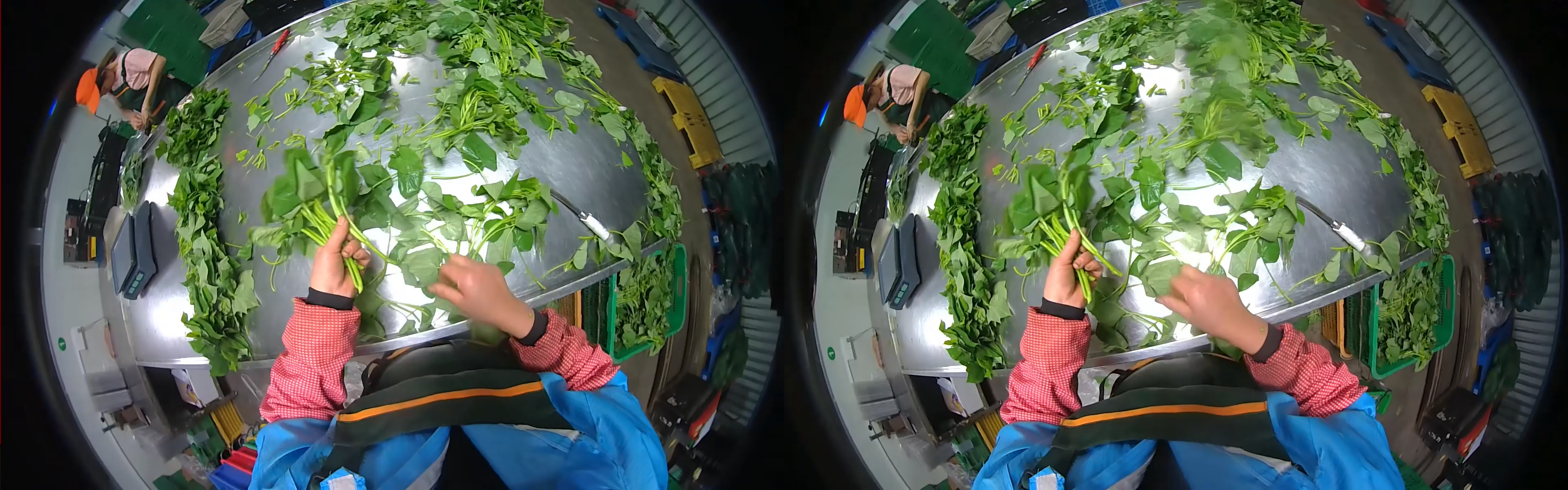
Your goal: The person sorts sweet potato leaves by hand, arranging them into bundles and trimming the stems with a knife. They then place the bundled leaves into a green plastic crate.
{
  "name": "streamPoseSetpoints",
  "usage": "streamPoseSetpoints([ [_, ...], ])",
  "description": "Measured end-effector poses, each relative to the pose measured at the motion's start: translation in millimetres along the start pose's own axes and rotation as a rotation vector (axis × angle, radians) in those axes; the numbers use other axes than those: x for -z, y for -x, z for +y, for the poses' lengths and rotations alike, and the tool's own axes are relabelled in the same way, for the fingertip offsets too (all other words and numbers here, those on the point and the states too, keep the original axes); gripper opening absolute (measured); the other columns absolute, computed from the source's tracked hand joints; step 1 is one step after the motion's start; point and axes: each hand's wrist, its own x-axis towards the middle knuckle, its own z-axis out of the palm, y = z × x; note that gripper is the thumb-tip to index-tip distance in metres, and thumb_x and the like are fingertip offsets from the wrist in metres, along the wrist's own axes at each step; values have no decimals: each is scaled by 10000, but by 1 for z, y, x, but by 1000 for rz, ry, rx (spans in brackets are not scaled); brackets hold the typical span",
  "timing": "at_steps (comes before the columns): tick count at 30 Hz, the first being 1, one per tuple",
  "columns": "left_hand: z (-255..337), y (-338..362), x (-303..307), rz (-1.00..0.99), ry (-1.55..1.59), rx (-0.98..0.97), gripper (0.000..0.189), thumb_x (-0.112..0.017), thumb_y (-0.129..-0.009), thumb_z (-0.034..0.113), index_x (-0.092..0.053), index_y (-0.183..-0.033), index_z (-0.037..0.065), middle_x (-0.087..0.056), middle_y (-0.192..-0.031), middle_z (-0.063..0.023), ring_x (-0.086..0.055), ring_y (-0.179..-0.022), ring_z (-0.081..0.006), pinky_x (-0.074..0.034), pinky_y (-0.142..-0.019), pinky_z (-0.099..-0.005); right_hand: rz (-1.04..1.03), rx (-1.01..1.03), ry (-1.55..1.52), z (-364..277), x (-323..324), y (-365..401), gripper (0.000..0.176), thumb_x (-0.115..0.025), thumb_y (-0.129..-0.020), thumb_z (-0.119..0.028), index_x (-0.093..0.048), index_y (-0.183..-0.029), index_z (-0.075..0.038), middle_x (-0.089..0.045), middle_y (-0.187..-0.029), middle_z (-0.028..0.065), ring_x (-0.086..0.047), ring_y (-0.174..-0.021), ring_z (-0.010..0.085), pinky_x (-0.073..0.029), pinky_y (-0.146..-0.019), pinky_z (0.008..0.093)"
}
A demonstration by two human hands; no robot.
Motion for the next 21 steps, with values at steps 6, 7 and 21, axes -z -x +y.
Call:
streamPoseSetpoints([
  [6,-44,-2,6,-84,-204,2,249,-574,-934,324,-606,-1024,94,-610,-827,-24,-566,-670,-114,-468,-579,-243,-128,-226,-411,-16,-18,-50,298,-569,-872,-333,-585,-795,-46,-621,-764,150,-604,-698,349,-457,-588,453],
  [7,-57,2,-6,2,-170,-59,271,-588,-929,278,-612,-1030,28,-633,-880,-39,-575,-663,-125,-455,-552,-236,-103,-219,-415,-18,-28,-50,259,-588,-870,-294,-602,-814,-42,-599,-732,157,-589,-668,340,-454,-585,423],
  [21,-61,-15,31,-185,195,515,198,-555,-946,268,-559,-1044,95,-470,-731,35,-412,-572,-61,-389,-554,-220,161,-701,209,99,-26,13,316,-610,-849,-326,-608,-741,-29,-614,-643,143,-593,-564,291,-432,-514,405],
])
